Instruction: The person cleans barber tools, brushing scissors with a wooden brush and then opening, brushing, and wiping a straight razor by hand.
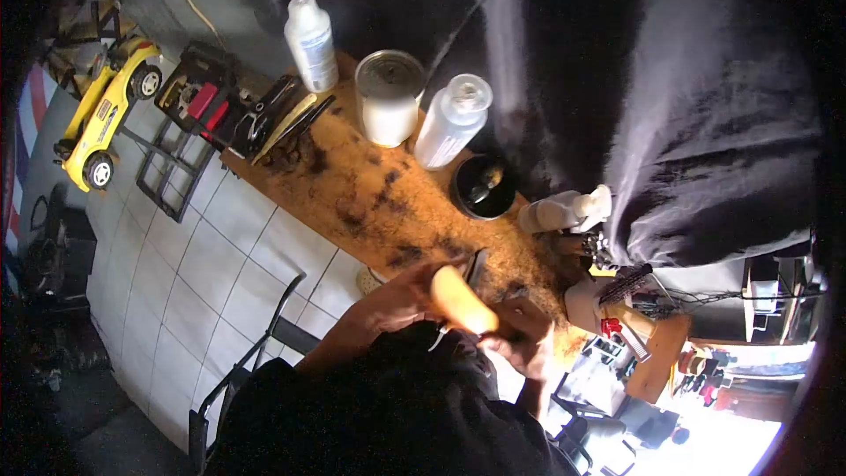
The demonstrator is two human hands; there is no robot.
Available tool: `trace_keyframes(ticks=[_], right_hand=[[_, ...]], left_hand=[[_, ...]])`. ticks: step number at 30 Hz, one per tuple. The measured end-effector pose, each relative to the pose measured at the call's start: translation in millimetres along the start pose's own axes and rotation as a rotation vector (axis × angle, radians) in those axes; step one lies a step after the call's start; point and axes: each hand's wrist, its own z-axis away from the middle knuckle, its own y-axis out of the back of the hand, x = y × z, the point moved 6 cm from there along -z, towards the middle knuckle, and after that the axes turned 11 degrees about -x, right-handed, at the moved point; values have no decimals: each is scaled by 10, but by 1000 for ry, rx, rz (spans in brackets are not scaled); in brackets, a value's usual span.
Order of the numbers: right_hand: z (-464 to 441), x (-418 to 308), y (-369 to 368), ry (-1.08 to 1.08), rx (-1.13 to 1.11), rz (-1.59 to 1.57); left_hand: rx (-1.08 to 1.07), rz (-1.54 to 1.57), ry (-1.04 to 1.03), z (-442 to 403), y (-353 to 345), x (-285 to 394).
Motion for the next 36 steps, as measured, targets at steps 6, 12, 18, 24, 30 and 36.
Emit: trace_keyframes(ticks=[6, 12, 18, 24, 30, 36], right_hand=[[226, 380, 465, -253, 416, 42], [212, 155, 437, 273, -29, -129], [174, 344, 475, 160, 94, -304], [178, 399, 550, -63, 293, -163], [191, 155, 376, 299, -208, -191], [213, 397, 424, 93, 126, -226]], left_hand=[[-206, -253, 47, -194, -343, -52], [-97, -275, -220, -441, -673, 124], [176, -340, -69, -419, -427, -96], [1, -429, 16, -212, -601, -157], [118, -494, -75, -368, -345, -20], [173, -285, -14, -351, -171, -190]])
